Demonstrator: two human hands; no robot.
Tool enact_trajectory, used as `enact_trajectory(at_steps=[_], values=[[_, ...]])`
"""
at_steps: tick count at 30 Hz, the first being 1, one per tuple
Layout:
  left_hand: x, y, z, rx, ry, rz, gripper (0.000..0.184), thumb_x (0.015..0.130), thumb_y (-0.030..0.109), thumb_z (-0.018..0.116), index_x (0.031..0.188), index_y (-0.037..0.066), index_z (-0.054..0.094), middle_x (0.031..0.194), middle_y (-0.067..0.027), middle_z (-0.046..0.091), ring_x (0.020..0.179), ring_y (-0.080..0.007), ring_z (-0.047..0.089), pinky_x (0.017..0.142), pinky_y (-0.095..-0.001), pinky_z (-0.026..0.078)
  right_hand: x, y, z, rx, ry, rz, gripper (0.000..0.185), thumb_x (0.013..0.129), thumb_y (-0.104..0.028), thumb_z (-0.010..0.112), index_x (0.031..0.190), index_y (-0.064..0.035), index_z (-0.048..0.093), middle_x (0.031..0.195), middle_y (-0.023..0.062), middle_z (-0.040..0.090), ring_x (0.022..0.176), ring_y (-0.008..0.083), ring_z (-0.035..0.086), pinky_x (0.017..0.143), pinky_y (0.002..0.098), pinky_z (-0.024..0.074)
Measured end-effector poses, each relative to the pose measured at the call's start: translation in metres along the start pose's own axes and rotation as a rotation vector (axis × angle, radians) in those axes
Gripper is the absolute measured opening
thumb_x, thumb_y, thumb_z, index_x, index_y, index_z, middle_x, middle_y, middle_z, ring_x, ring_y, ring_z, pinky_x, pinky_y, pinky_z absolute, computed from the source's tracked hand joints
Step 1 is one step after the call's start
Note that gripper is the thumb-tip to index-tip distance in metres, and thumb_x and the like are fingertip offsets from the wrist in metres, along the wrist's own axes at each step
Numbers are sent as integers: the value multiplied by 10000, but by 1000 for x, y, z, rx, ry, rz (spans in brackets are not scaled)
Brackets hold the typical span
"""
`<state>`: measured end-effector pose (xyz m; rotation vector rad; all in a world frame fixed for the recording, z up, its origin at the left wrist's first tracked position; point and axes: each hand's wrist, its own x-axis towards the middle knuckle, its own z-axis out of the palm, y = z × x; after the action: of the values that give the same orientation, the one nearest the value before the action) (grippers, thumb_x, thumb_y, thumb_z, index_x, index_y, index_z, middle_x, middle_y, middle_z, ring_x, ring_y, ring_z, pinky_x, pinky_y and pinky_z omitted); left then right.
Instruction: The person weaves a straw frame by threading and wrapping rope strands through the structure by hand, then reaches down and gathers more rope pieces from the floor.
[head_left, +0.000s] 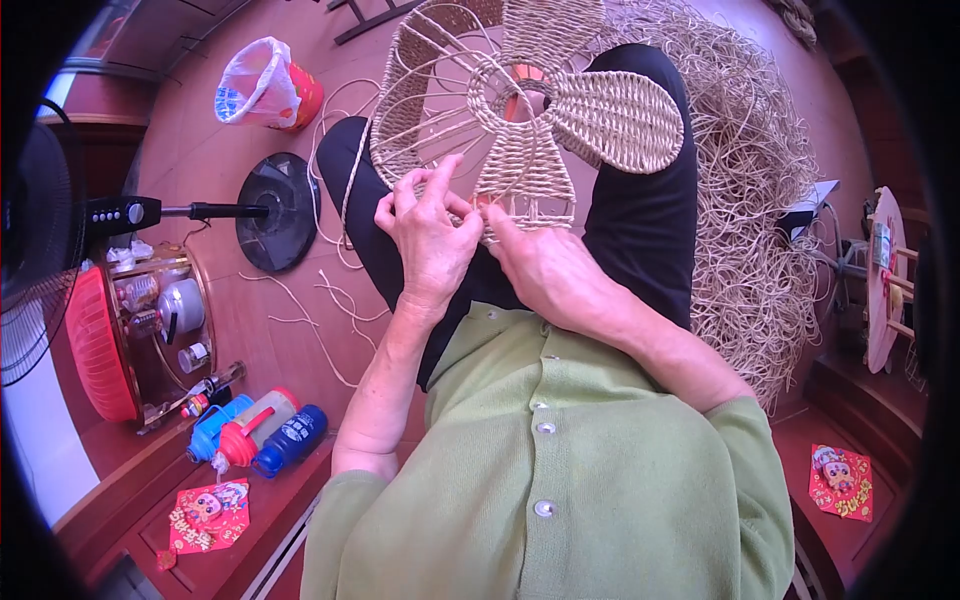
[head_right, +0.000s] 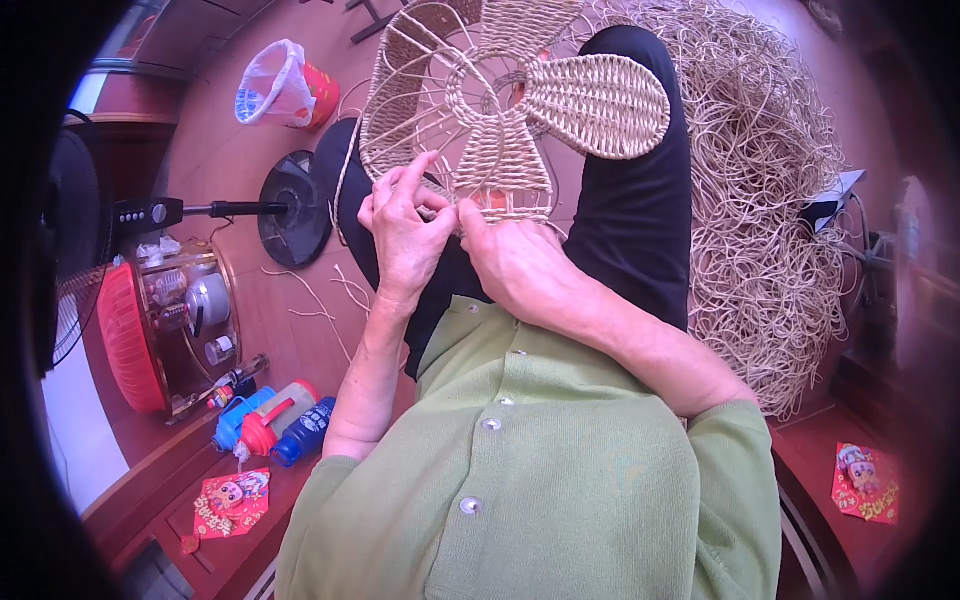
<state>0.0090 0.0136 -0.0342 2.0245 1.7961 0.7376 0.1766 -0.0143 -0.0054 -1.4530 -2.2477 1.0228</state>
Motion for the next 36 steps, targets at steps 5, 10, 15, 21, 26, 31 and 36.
enact_trajectory(at_steps=[5, 10, 15, 21, 26, 31, 36], values=[[1, 1, -4, -16, 2, 18, 660, 762, 167, 733, 1396, 142, 554, 834, 36, 733, 1301, -213, 443, 1116, -438, 190, 1, 4, -2, 197, -168, 32, 523, 969, -86, 518, 1421, 61, 299, 626, 192, 614, 590, 393, 637, 568, 495, 490], [9, -3, -17, -274, -50, -122, 676, 810, 62, 681, 1452, 82, 470, 981, -57, 754, 836, -175, 661, 814, -330, 516, 15, 1, -9, 459, -340, 164, 559, 996, -113, 482, 1473, 51, 240, 633, 96, 613, 518, 219, 598, 494, 384, 481], [36, -8, -10, -380, -485, -125, 805, 783, -98, 490, 1547, 68, 300, 835, -112, 689, 509, -90, 540, 457, -263, 475, 22, 5, -17, 699, -446, 300, 624, 1013, -143, 487, 1534, 15, 182, 650, 53, 606, 509, 135, 571, 457, 304, 461], [27, -13, -11, -714, -288, -331, 704, 833, -61, 556, 1499, 36, 350, 749, -61, 665, 566, -96, 577, 500, -258, 472, 9, -4, -15, 667, -352, 223, 659, 1015, -140, 492, 1557, 1, 145, 654, 55, 610, 504, 129, 574, 471, 292, 464], [-1, -41, -37, -1551, -143, -700, 527, 892, -12, 587, 1396, 24, 439, 880, -82, 626, 632, -111, 540, 500, -227, 405, -41, 11, -12, 848, -122, 232, 194, 1019, -95, 482, 1189, -1, 481, 785, 68, 649, 617, 132, 640, 580, 301, 528], [-16, -119, -168, -1410, 251, -528, 321, 979, 24, 556, 1299, 28, 536, 863, -47, 564, 716, -112, 521, 568, -237, 404, -51, 56, 17, 1637, 210, 613, 155, 1043, -112, 471, 1135, 2, 521, 1055, 95, 609, 968, 194, 645, 909, 340, 542], [-6, -114, -207, -957, 425, -234, 199, 1016, 85, 554, 1207, 44, 595, 858, -14, 562, 756, -95, 523, 640, -238, 424, -1, 67, 38, 1945, 182, 556, 268, 1021, -123, 528, 1243, 23, 558, 1166, 110, 643, 1038, 203, 651, 1011, 381, 507]])
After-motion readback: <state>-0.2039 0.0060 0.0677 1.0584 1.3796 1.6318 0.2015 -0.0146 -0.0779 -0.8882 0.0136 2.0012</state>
